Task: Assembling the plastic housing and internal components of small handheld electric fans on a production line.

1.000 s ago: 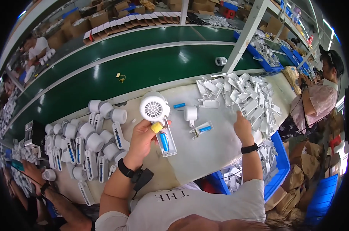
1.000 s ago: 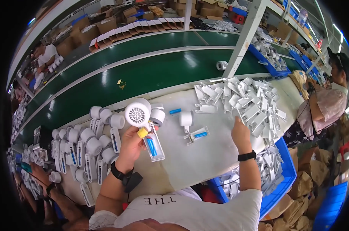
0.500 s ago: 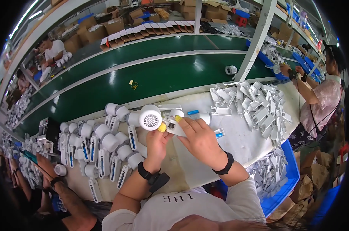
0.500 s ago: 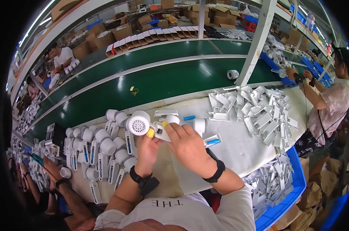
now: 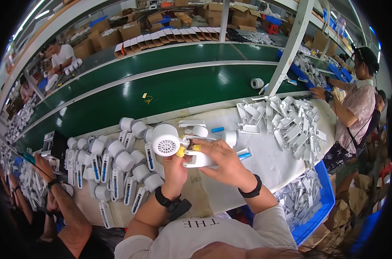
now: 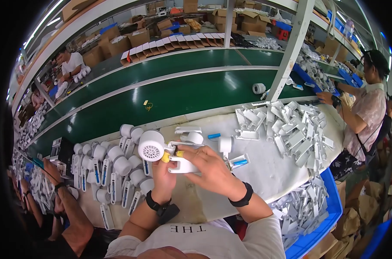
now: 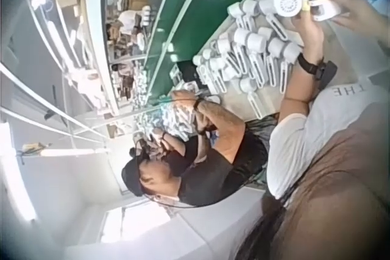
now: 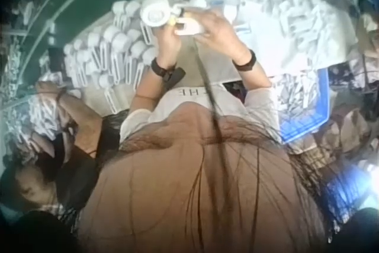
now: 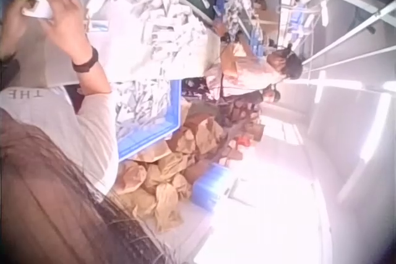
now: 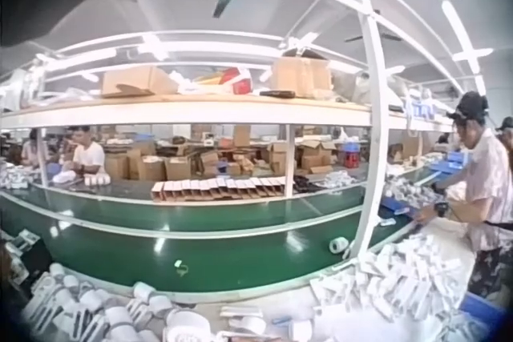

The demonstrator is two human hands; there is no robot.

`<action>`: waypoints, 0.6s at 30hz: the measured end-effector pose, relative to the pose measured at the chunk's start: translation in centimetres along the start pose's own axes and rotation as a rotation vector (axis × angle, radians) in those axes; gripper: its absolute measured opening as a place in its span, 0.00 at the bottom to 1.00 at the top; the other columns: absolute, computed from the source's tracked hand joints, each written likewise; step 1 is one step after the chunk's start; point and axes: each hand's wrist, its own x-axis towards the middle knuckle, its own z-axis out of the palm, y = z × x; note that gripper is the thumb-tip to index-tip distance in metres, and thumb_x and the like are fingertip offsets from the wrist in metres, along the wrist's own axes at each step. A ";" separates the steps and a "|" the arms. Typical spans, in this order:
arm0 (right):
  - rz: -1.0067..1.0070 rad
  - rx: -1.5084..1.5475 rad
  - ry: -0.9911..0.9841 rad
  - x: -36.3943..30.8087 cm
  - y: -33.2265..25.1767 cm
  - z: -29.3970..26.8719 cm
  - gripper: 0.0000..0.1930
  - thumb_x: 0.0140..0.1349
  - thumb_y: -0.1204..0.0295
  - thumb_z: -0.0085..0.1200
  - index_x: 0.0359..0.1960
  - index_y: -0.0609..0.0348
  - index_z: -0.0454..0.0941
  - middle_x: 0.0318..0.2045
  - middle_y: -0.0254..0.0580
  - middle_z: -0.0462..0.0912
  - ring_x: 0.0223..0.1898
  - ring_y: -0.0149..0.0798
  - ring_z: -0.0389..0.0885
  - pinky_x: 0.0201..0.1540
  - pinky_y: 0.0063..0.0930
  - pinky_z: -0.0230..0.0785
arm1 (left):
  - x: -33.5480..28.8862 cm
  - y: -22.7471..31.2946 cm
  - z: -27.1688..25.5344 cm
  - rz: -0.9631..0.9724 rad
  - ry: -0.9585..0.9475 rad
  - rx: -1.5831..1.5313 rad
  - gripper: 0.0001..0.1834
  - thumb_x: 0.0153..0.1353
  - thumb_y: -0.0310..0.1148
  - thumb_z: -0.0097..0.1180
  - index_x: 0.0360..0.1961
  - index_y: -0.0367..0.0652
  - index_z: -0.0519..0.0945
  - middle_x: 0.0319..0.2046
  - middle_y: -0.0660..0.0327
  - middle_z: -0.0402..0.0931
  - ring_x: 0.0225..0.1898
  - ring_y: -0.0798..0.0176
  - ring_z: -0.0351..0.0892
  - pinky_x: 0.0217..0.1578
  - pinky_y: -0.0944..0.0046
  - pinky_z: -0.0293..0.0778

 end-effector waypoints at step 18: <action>0.051 -0.337 0.087 -0.2 0.3 -1.2 0.29 0.42 0.74 0.62 0.51 0.60 0.68 0.50 0.46 0.73 0.46 0.49 0.75 0.45 0.35 0.69 | 0.7 -0.2 1.1 -0.022 0.060 -0.145 0.14 0.60 0.27 0.48 0.47 0.37 0.70 0.44 0.57 0.73 0.45 0.63 0.74 0.47 0.59 0.71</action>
